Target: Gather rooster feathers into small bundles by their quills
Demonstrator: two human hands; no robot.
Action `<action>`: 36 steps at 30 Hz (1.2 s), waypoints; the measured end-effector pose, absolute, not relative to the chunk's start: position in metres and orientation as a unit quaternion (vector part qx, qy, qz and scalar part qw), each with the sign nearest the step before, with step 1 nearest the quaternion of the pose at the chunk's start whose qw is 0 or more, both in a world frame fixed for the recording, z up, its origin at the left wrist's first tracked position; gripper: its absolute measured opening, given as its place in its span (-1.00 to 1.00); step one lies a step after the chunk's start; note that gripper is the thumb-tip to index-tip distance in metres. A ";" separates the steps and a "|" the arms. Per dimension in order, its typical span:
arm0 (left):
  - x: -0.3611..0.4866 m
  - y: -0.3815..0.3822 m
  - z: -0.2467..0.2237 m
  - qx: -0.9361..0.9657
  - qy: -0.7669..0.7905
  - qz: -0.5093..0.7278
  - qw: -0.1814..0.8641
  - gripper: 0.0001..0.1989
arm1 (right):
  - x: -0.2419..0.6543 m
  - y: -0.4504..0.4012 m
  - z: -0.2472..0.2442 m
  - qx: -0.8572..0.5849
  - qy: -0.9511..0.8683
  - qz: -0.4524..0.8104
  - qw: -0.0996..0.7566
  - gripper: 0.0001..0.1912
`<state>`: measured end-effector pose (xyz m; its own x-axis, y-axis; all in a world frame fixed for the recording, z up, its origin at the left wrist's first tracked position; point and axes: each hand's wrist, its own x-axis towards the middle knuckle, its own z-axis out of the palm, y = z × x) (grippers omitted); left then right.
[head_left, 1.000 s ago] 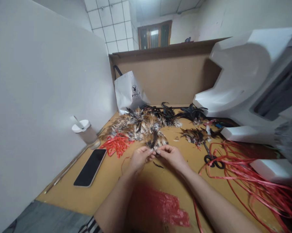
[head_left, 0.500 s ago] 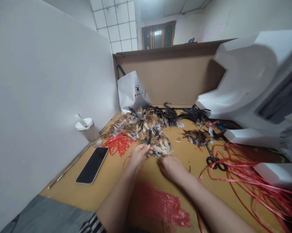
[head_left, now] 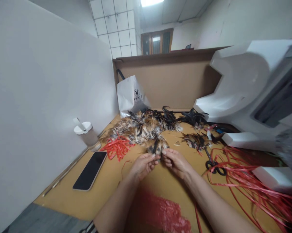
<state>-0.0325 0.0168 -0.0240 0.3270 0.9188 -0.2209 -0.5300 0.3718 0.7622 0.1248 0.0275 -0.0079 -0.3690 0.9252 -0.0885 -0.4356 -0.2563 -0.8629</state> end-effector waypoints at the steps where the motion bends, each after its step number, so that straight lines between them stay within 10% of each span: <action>1: -0.031 0.016 -0.024 0.296 0.320 0.467 0.770 -0.83 | 0.123 0.027 -0.009 -0.299 -0.372 0.741 0.472 -0.78; 36: -0.029 0.013 -0.019 0.323 0.322 0.501 0.735 -0.88 | 0.106 0.019 -0.016 -0.370 -0.447 0.625 0.523 -0.69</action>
<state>-0.0292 0.0131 -0.0191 0.2907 0.9451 -0.1490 -0.5289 0.2885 0.7982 0.1057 0.0188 -0.0159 -0.1801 0.9836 0.0054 -0.3233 -0.0540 -0.9447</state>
